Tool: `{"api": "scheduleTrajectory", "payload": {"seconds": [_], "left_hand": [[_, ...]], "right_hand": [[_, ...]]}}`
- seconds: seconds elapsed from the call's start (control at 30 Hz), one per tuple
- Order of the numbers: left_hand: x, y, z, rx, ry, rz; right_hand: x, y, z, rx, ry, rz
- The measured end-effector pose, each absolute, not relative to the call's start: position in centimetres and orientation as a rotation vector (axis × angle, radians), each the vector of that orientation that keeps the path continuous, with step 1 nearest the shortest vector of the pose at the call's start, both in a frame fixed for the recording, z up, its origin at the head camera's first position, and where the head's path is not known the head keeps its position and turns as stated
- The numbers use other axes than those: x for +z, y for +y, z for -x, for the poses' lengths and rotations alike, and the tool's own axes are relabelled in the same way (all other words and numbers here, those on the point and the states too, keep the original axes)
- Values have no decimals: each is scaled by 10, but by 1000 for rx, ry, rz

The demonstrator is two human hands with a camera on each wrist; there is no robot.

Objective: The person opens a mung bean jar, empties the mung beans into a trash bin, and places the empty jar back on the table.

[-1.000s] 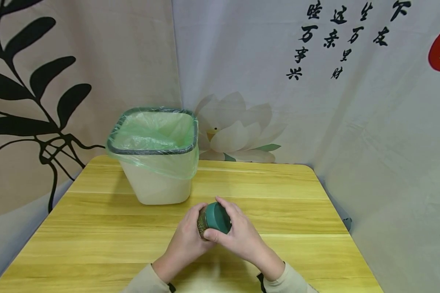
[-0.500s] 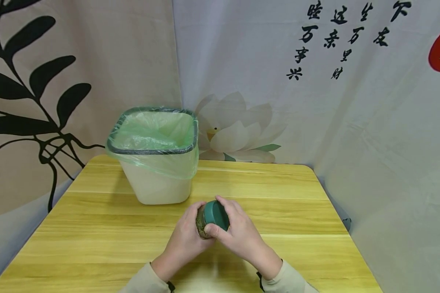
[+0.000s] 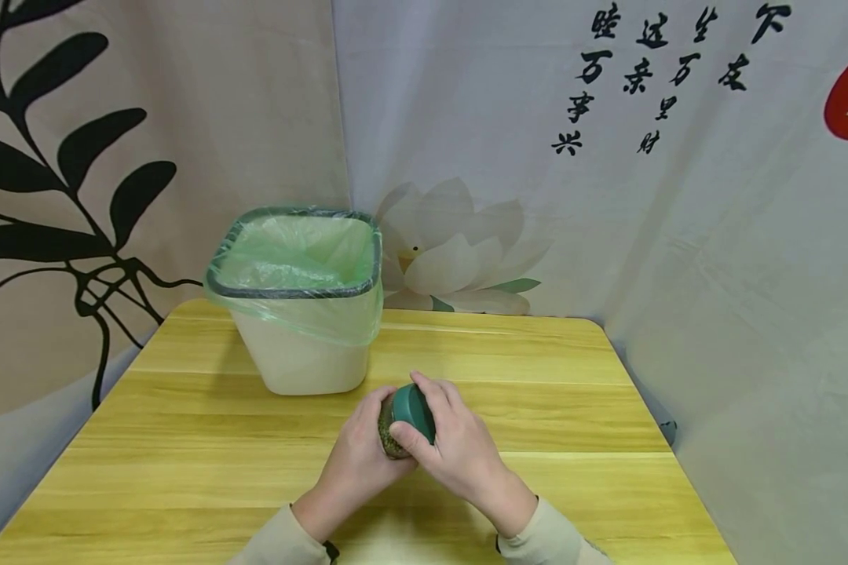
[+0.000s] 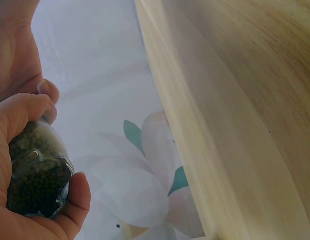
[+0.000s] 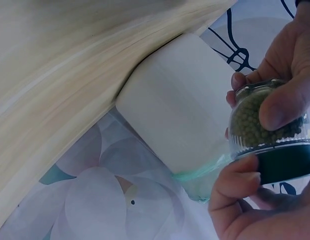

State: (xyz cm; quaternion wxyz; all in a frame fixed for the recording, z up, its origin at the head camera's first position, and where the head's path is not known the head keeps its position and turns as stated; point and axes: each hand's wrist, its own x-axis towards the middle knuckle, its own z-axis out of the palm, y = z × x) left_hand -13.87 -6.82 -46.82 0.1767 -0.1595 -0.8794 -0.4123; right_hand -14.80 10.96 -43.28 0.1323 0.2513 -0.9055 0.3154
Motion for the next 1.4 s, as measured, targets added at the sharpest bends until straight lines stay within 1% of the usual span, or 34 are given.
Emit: {"api": "scheduleTrajectory", "payload": {"seconds": [0.53,0.8,1.4], "left_hand": [[-471,-67,140,-1099,-2467,508],[-471,-67,141,-1085,-2447,541],[-462,-67,139,-1246,-2499,501]], "right_hand": [[-434,102,146,1042,-2616,-589],[-437,101,146,1045,-2583,-569],[-437,98,144,1050,-2529,-546]]}}
